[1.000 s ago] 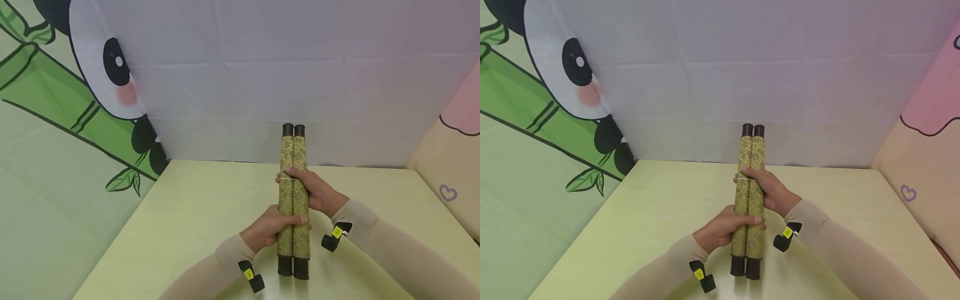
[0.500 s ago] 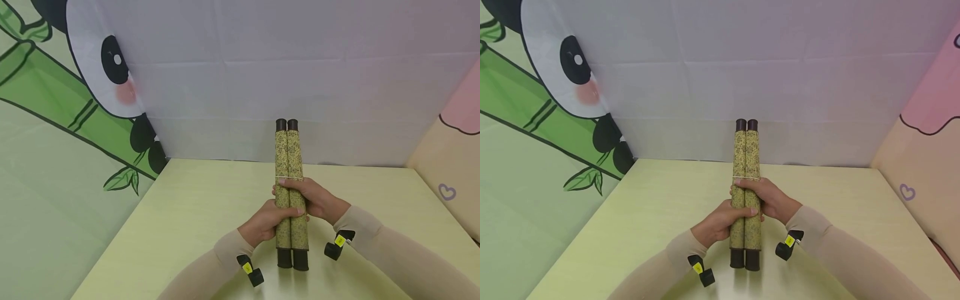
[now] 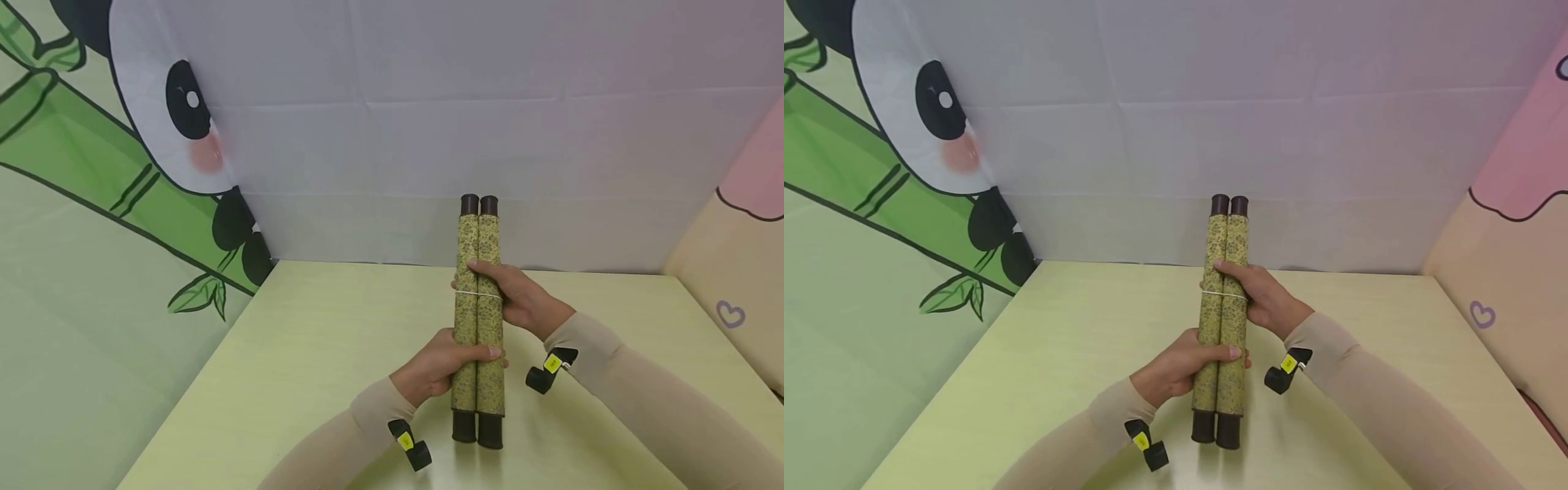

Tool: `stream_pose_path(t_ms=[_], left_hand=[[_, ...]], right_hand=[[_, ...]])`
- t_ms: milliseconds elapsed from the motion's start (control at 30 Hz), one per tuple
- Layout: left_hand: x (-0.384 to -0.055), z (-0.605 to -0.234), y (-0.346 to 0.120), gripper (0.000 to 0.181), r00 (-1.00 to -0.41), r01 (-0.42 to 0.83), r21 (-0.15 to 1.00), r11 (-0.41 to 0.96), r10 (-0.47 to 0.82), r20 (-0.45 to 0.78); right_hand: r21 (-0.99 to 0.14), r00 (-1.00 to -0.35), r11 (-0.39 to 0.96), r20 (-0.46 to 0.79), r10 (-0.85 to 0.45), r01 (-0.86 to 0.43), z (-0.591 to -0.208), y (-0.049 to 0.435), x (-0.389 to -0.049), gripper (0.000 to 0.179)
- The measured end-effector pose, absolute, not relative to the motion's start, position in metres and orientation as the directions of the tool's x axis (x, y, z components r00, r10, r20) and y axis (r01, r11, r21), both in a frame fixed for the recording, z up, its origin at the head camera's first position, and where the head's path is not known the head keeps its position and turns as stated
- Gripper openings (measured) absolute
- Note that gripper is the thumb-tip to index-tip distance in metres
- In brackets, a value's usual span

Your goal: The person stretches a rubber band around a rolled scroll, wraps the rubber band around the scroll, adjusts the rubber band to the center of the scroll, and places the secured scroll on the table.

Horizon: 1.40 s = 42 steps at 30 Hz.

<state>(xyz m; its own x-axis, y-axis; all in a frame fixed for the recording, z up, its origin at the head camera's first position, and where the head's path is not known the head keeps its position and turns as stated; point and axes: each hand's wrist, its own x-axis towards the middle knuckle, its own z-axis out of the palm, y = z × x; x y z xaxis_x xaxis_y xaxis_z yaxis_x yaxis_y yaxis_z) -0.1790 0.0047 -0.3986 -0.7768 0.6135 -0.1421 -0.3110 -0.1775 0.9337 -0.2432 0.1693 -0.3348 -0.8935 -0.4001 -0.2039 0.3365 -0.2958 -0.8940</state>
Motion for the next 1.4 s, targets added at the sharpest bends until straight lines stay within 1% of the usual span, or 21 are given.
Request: stream_pose_path(t_ms=[133,267,500,767,967,1067,1167,1300,1400], left_hand=[[-0.179,-0.397,0.005,0.031,-0.779,-0.315,0.932,-0.178,0.61,-0.147],[-0.18,-0.397,0.005,0.03,-0.779,-0.314,0.932,-0.183,0.61,-0.143],[-0.18,-0.399,0.003,0.031,-0.782,-0.321,0.93,-0.18,0.605,-0.153],[-0.182,-0.399,0.002,0.032,-0.777,-0.302,0.939,-0.166,0.614,-0.141],[-0.186,-0.396,0.0,0.033,-0.791,-0.315,0.922,-0.225,0.6,-0.124],[-0.188,-0.393,0.0,0.034,-0.792,-0.319,0.917,-0.238,0.599,-0.12],[-0.189,-0.39,-0.001,0.036,-0.795,-0.317,0.921,-0.224,0.592,-0.129],[-0.191,-0.387,-0.002,0.036,-0.801,-0.321,0.925,-0.201,0.579,-0.152],[-0.19,-0.386,-0.001,0.033,-0.803,-0.325,0.928,-0.185,0.573,-0.167]], right_hand=[[-0.897,-0.903,-0.297,-0.204,-0.378,0.327,-0.333,0.168,-0.243,0.048],[-0.915,-0.901,-0.251,-0.208,-0.38,0.317,-0.336,0.165,-0.238,0.045],[-0.923,-0.898,-0.203,-0.236,-0.372,0.327,-0.345,0.163,-0.23,0.053],[-0.936,-0.884,-0.161,-0.225,-0.41,0.313,-0.352,0.166,-0.221,0.049],[-0.943,-0.845,-0.077,-0.252,-0.471,0.324,-0.36,0.164,-0.214,0.041],[-0.938,-0.835,-0.081,-0.257,-0.487,0.336,-0.361,0.163,-0.214,0.039],[-0.934,-0.837,-0.111,-0.245,-0.49,0.338,-0.359,0.162,-0.217,0.043],[-0.932,-0.852,-0.158,-0.219,-0.476,0.328,-0.351,0.165,-0.227,0.052],[-0.933,-0.87,-0.193,-0.189,-0.454,0.304,-0.343,0.167,-0.236,0.054]])
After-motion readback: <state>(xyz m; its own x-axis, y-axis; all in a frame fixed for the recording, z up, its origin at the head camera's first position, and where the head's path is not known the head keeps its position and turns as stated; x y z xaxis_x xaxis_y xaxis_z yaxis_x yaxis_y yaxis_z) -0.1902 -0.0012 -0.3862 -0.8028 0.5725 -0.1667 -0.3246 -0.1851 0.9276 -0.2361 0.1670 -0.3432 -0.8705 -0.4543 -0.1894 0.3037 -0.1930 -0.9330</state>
